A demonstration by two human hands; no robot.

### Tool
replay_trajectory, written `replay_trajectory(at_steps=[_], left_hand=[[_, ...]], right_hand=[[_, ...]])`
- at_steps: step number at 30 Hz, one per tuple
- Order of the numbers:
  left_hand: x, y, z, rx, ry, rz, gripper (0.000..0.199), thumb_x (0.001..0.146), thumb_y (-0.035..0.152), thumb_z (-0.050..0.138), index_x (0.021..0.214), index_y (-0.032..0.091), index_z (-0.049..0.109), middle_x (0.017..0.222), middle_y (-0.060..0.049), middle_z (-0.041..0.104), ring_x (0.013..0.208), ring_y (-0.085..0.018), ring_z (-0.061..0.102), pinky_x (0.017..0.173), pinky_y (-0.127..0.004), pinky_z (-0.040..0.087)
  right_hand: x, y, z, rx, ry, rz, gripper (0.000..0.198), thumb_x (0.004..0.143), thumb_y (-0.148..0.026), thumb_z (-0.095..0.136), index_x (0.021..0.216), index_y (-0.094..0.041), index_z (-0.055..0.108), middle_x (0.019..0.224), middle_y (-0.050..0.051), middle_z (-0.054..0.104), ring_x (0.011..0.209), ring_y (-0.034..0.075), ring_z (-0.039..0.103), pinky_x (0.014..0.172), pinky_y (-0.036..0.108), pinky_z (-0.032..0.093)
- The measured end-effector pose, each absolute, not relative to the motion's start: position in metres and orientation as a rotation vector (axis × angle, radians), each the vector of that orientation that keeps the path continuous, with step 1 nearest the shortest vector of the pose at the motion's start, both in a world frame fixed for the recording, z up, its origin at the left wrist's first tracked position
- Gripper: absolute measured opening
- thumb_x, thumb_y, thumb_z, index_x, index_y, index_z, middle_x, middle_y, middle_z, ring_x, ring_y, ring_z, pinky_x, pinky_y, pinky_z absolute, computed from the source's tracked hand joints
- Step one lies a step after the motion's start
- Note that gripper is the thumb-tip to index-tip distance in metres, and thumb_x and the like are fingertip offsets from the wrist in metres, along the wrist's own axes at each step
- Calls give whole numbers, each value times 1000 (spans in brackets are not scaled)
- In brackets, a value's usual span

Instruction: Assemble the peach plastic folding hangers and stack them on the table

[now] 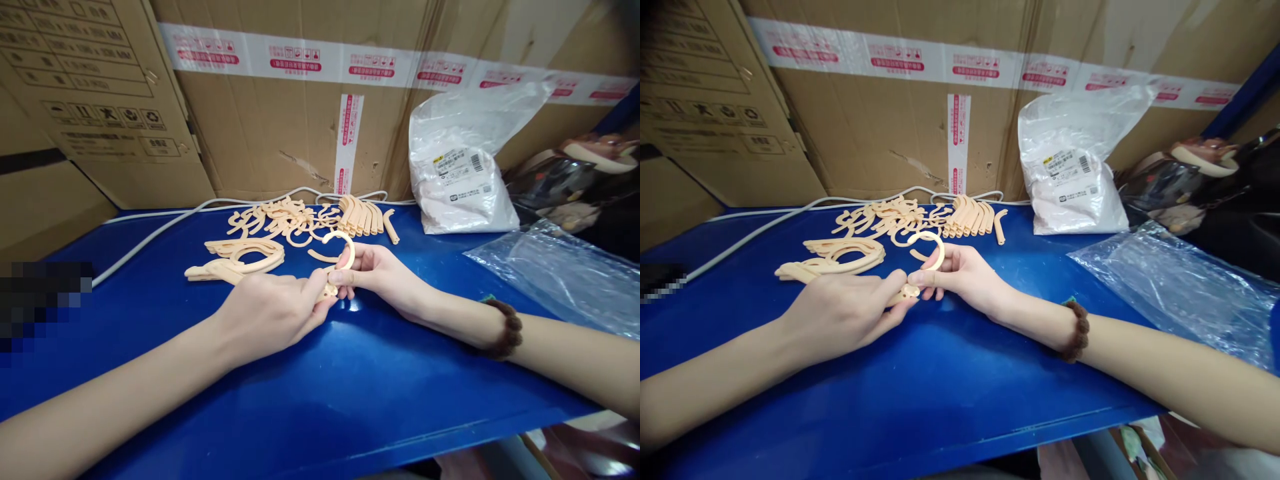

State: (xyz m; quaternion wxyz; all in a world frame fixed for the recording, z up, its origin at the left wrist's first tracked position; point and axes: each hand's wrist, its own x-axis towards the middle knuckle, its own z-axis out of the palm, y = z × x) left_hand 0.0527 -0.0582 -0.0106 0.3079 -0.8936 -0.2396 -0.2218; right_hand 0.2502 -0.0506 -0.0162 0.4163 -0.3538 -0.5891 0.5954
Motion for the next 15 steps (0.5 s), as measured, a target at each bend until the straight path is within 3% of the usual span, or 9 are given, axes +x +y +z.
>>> replay_trajectory(at_steps=[15], left_hand=[[51, -55, -13, -2443, -670, -585, 30, 101, 28, 33, 87, 16, 57, 52, 1, 61, 42, -17, 60, 41, -27, 23]], right_hand=[[255, -44, -21, -848, -1506, 1511, 27, 71, -31, 80, 71, -17, 58, 66, -3, 69, 57, 6, 59, 55, 18, 46]])
